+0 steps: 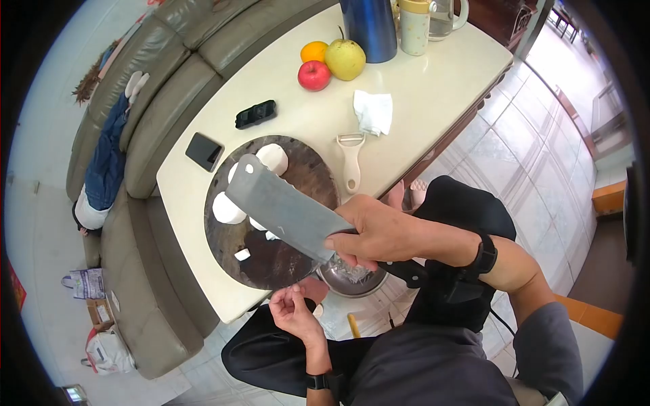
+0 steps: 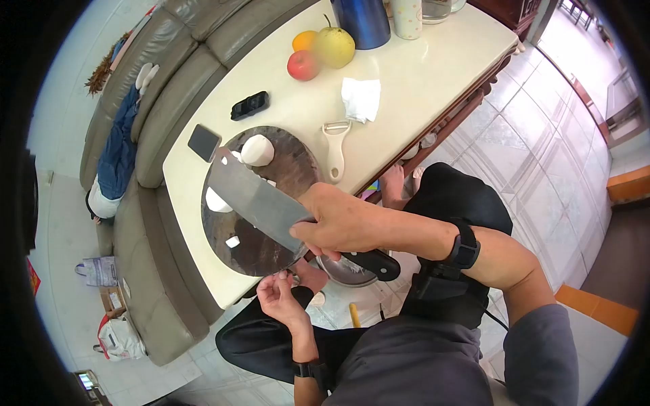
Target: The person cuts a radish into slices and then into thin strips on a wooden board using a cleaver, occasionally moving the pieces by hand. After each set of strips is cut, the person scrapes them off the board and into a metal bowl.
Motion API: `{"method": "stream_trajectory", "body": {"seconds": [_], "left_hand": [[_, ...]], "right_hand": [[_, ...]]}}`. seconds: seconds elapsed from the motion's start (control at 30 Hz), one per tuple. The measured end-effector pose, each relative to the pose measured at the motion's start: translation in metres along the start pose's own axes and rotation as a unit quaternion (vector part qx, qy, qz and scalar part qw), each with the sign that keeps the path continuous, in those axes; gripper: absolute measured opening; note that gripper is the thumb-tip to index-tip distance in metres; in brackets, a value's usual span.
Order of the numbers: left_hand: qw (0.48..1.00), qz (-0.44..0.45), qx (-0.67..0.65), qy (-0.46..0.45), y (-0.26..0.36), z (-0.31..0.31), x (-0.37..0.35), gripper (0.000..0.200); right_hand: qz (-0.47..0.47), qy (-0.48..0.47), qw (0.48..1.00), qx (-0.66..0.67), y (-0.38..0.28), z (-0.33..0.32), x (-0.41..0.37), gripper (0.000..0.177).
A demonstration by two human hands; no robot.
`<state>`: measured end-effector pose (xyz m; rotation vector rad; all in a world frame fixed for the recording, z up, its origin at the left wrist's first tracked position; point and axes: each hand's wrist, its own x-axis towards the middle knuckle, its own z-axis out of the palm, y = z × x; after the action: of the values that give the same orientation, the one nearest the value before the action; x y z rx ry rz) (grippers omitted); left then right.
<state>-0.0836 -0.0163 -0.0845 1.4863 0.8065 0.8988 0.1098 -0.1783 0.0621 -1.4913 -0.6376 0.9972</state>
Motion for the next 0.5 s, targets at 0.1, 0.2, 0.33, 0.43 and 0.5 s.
{"method": "stream_trajectory", "body": {"seconds": [0.1,0.2,0.33,0.43,0.5], "left_hand": [[0.999,-0.040,-0.015,0.019,0.004,0.004,0.002,0.010],[0.998,-0.048,-0.004,0.029,0.003,0.001,0.003,0.007],[1.000,-0.020,0.002,-0.004,-0.008,-0.006,0.007,0.006],[0.998,-0.053,-0.003,-0.017,-0.018,-0.009,-0.001,0.005],[0.997,-0.068,0.000,-0.040,-0.021,-0.009,-0.009,0.005]], "right_hand": [[-0.011,0.006,1.000,0.001,0.000,0.001,0.000,0.028],[-0.011,0.002,1.000,-0.005,0.003,0.002,0.000,0.029],[-0.006,-0.010,1.000,-0.021,0.005,0.000,0.000,0.029],[-0.017,0.000,1.000,-0.018,0.004,-0.001,-0.001,0.029],[-0.022,-0.003,1.000,-0.009,0.004,-0.003,-0.002,0.030]]}}
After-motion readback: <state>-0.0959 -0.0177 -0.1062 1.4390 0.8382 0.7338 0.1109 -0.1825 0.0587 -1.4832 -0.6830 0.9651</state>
